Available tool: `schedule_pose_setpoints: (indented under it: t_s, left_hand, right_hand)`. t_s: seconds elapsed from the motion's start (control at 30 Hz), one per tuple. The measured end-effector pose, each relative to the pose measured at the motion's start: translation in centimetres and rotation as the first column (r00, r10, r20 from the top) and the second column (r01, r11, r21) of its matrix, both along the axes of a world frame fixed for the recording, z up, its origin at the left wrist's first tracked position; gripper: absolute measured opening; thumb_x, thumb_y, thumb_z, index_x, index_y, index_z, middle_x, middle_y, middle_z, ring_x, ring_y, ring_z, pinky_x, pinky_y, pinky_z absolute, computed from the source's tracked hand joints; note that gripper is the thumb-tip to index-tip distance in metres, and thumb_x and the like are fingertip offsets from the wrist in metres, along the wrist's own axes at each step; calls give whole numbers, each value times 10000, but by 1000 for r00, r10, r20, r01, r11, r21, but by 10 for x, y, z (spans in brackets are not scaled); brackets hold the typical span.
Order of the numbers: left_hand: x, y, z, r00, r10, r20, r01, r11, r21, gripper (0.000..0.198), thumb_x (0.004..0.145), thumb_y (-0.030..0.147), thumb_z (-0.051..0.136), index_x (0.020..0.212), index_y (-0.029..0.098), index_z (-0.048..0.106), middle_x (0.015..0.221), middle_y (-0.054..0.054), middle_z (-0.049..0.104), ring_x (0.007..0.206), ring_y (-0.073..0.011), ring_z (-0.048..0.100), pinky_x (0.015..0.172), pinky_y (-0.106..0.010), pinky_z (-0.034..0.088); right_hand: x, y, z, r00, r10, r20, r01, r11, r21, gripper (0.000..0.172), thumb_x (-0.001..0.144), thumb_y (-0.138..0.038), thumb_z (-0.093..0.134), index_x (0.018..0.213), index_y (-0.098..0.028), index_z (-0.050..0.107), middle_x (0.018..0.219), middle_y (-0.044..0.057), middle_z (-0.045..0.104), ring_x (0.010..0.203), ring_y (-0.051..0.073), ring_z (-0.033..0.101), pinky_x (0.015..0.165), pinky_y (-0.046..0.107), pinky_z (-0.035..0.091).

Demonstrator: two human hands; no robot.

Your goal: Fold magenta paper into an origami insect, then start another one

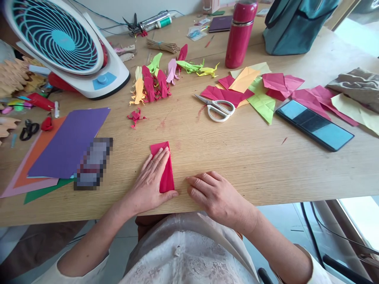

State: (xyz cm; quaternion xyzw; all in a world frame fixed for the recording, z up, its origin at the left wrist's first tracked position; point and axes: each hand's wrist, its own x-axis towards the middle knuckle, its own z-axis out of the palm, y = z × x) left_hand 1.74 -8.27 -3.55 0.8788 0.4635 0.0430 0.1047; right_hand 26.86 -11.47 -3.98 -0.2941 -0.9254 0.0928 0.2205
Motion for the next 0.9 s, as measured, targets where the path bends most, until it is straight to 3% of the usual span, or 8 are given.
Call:
schedule_pose_setpoints:
  t_s: [0.17, 0.27, 0.37, 0.43, 0.53, 0.6, 0.73, 0.9]
  left_hand:
    - [-10, 1, 2, 984, -19, 178, 27, 999, -43, 1129, 772, 654, 656, 1573, 186, 11, 1634, -186, 163, 1517, -343, 110, 1217, -563, 152]
    - [-14, 0, 4, 944, -4, 331, 15, 999, -30, 831, 900, 549, 555, 1553, 212, 169, 1592, -163, 294, 1493, -320, 227, 1208, -533, 229]
    - [-17, 0, 4, 898, 102, 429, -115, 993, 4, 525, 985, 355, 458, 1479, 226, 336, 1496, -132, 448, 1419, -250, 389, 1171, -457, 342]
    - [-18, 0, 1, 893, 180, 412, -211, 977, 31, 484, 986, 313, 456, 1454, 227, 366, 1468, -129, 473, 1398, -240, 414, 1154, -451, 366]
    - [-21, 0, -6, 928, 255, 271, -287, 954, 86, 664, 931, 397, 557, 1499, 198, 276, 1520, -177, 389, 1451, -323, 308, 1159, -548, 312]
    - [-21, -1, -9, 946, 264, 189, -286, 953, 101, 803, 884, 452, 618, 1523, 185, 212, 1533, -200, 363, 1456, -361, 280, 1152, -582, 288]
    - [-15, 3, -5, 949, 254, 186, -273, 958, 86, 875, 854, 471, 652, 1534, 195, 175, 1499, -187, 402, 1378, -339, 384, 1112, -536, 344]
    - [-3, 40, 13, 981, 159, 111, -162, 987, 15, 749, 854, 461, 647, 1472, 168, 340, 1451, -162, 457, 1328, -334, 390, 1100, -503, 334]
  right_hand:
    - [1, 0, -1, 1000, -17, 8, 17, 1000, -20, 258, 1004, -160, 390, 1075, -126, 636, 1239, 155, 655, 958, 242, 596, 789, 393, 466]
    - [1, 0, -1, 1000, -24, 1, 24, 999, -30, 244, 998, -143, 403, 1078, -129, 633, 1228, 153, 659, 963, 237, 594, 790, 389, 460]
    - [0, 0, -2, 999, -31, -8, 31, 999, -24, 240, 994, -130, 405, 1073, -130, 631, 1220, 149, 663, 954, 232, 587, 781, 383, 458]
    - [0, 1, -3, 999, -37, -9, 37, 999, -22, 249, 991, -119, 396, 1065, -137, 633, 1213, 143, 666, 943, 229, 585, 775, 379, 458]
    - [0, 1, -4, 999, -43, -5, 43, 999, -24, 253, 986, -113, 395, 1062, -138, 635, 1208, 143, 665, 948, 230, 584, 780, 382, 461]
    - [-1, 1, -3, 999, -46, -3, 46, 999, -25, 242, 980, -110, 407, 1062, -130, 634, 1208, 144, 664, 965, 235, 585, 792, 386, 462]
    - [-3, 2, -2, 998, -54, -21, 53, 998, -42, 229, 973, -113, 419, 1067, -131, 628, 1185, 147, 668, 967, 237, 599, 793, 384, 463]
    - [-5, 6, -3, 993, -92, -78, 85, 992, -95, 221, 972, -121, 421, 1036, -155, 630, 1104, 135, 683, 913, 221, 599, 777, 368, 478]
